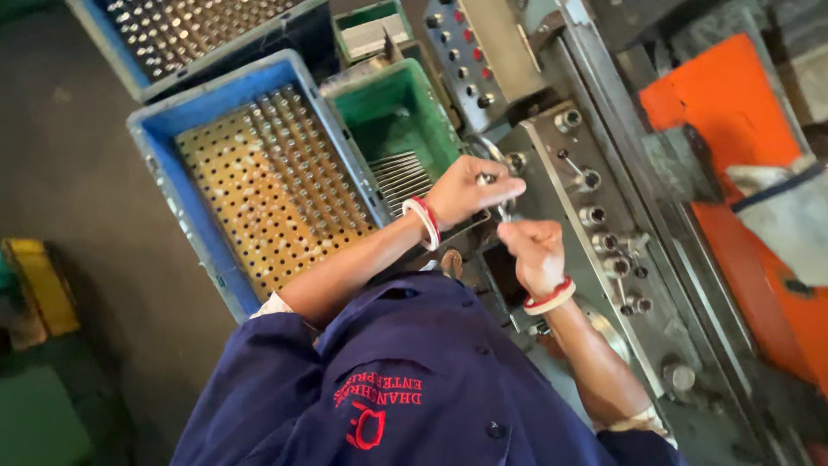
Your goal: The person operates a metalworking machine by inserting metal rods into the machine and using a lever to process them. They periodically measure the processed rods with a vernier caliper and place the finished pieces into a green bin.
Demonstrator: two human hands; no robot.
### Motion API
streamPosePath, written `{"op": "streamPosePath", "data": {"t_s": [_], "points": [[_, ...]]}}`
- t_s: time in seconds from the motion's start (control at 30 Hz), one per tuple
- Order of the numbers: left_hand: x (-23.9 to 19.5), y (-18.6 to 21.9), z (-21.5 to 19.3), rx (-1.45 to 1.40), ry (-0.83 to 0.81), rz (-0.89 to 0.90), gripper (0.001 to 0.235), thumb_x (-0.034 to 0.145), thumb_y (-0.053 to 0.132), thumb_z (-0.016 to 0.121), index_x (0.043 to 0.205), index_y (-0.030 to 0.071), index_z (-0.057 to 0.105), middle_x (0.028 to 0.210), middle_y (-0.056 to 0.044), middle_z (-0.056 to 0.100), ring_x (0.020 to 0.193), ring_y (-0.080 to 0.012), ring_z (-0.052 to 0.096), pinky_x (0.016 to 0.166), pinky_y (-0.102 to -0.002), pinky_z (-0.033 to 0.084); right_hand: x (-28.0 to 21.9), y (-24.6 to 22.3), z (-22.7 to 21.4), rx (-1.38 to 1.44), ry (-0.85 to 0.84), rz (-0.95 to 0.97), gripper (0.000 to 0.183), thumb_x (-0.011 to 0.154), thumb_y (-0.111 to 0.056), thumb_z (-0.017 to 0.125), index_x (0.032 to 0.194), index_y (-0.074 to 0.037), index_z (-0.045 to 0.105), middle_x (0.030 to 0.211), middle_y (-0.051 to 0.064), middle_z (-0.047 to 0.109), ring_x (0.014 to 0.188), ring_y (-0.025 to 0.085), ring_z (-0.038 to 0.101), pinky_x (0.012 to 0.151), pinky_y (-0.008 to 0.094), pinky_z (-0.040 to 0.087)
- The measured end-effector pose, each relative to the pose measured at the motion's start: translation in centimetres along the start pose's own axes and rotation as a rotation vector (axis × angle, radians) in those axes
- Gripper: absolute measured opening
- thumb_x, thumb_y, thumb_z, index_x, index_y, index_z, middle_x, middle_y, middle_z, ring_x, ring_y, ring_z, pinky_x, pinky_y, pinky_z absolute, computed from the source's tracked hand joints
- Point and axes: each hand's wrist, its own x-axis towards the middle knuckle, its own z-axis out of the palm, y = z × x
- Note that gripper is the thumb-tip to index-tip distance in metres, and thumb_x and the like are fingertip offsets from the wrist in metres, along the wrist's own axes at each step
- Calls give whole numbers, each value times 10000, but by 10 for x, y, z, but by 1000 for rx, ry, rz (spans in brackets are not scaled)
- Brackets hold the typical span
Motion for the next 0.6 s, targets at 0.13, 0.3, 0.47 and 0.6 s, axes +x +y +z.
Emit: {"op": "streamPosePath", "data": {"t_s": [0.13, 0.3, 0.47, 0.6], "points": [[15, -44, -17, -765, 129, -490, 152, 1048, 255, 678, 1109, 129, 618, 688, 103, 454, 543, -38, 386, 478, -224, 304, -19, 2, -31, -669, 226, -342, 483, 993, -134, 686, 638, 0, 386, 590, 53, 315, 557, 116, 269, 524, 356, 217], [3, -64, -70, -568, 511, -786, 386, 932, 472, 609, 1179, 176, 593, 896, 15, 607, 722, -132, 557, 640, -309, 497, -107, 5, -86, -792, 617, -9, 513, 975, -216, 719, 602, 5, 446, 548, 101, 339, 539, 215, 287, 499, 384, 229], [50, -41, -31, -377, 276, -529, 178, 1036, 279, 576, 1095, 113, 600, 772, 14, 566, 585, -68, 456, 508, -236, 353, -205, -18, -156, -1212, 714, 278, 323, 869, -320, 799, 783, -26, 697, 714, 126, 634, 563, 242, 600, 552, 365, 476], [136, 1, 46, -180, 34, -204, 169, 1083, 200, 548, 1092, 59, 641, 800, 30, 545, 609, -24, 406, 519, -198, 303, -266, -59, -227, -1318, 1008, 81, 202, 872, -201, 809, 968, -59, 701, 946, 118, 691, 827, 270, 701, 755, 391, 567]]}}
